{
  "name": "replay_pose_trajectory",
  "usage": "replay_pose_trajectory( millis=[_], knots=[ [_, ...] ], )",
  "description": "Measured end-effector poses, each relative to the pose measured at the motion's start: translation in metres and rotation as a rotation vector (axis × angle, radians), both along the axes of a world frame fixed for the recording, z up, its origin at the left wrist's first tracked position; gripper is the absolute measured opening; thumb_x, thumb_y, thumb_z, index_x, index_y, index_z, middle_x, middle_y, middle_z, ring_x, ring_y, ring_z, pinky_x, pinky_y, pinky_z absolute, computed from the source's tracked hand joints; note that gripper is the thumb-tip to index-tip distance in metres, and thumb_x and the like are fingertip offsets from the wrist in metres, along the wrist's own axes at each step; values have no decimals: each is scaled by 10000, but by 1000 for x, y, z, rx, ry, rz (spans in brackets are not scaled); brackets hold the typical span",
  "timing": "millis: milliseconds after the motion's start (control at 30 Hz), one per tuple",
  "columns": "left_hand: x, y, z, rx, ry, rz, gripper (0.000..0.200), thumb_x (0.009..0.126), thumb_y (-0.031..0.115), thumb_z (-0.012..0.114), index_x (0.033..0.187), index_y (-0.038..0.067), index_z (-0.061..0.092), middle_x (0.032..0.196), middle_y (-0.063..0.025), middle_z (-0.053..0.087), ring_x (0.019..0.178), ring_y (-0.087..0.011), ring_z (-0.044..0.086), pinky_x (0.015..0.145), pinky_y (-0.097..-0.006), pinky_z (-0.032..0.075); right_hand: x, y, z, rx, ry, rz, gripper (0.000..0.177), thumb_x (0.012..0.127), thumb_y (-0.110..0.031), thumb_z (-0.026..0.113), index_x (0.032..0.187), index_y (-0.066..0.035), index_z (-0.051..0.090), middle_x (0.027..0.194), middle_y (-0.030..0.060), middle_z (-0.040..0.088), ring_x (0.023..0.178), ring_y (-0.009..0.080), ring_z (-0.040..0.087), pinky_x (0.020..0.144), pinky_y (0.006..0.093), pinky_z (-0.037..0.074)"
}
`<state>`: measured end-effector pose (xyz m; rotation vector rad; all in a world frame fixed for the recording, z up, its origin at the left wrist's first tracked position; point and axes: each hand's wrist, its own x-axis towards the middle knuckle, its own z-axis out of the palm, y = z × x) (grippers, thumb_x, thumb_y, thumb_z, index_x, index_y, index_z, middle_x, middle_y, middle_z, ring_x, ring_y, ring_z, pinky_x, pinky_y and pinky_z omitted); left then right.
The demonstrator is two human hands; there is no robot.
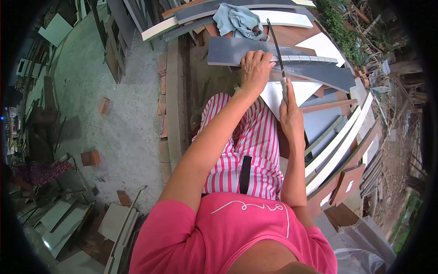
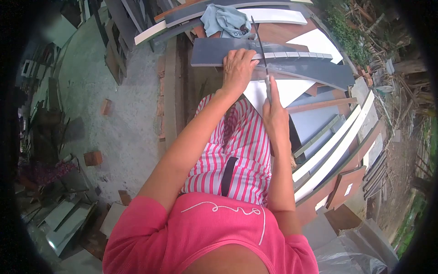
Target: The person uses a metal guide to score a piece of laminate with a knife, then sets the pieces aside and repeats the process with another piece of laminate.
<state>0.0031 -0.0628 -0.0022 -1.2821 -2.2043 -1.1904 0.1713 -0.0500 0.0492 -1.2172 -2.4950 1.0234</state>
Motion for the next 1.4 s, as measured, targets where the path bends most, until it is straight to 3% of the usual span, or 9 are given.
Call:
replay_pose_trajectory(
  millis=[67,333,433,467,833,1067,1200,1233,1400],
  knots=[
    [-1,0,1,-10,0,9,285,801,194,700,1054,111,597,987,-60,579,958,-293,515,808,-425,407,-19,11,-2,59,139,40,631,912,-112,429,1495,-269,244,851,312,636,801,452,651,712,532,432],
    [-8,4,-2,-48,-4,43,278,802,212,706,1042,117,602,963,-70,569,919,-305,510,769,-429,410,1,-10,-10,69,136,-16,645,899,-65,446,1489,-254,265,895,307,641,802,457,648,684,522,439],
    [-9,5,0,-59,-2,40,270,805,220,706,1034,117,605,962,-71,570,912,-305,512,763,-431,409,37,-25,-28,112,98,21,650,898,-16,468,1492,-197,274,1013,292,634,855,427,655,720,493,465],
    [-9,4,-1,-69,-1,39,267,806,224,705,1031,118,607,961,-71,571,909,-305,513,761,-432,409,47,-31,-29,55,103,16,620,955,-114,467,1504,-264,221,991,337,620,896,462,643,713,498,483],
    [-12,2,1,-79,5,5,263,811,231,700,1037,124,620,954,-78,566,918,-313,516,768,-437,418,-18,12,-5,30,141,32,625,922,-103,445,1493,-267,250,856,330,627,847,465,644,732,522,439],
    [-9,4,-3,-35,22,49,271,786,219,723,1009,106,618,946,-79,561,916,-308,515,762,-438,418,2,-3,-11,41,109,9,628,914,-109,431,1494,-263,244,839,321,630,812,463,647,697,506,444],
    [-10,4,-3,-39,-16,33,275,778,222,728,1002,106,618,948,-80,559,926,-304,511,769,-435,414,40,-26,-26,16,44,-14,626,957,-115,430,1507,-286,184,1076,326,607,974,469,617,780,501,482],
    [-10,4,-3,-26,-9,27,276,779,222,728,1005,106,618,948,-80,559,928,-304,509,771,-436,413,45,-31,-26,52,39,-8,643,936,-55,460,1507,-238,227,1178,255,604,946,417,647,768,460,496],
    [-11,6,-4,-24,-22,18,270,790,222,722,1013,108,620,951,-82,560,931,-305,505,774,-440,412,38,-28,-15,-33,-9,-44,638,940,-73,460,1505,-262,230,1134,277,614,932,402,655,759,456,493]
  ],
)
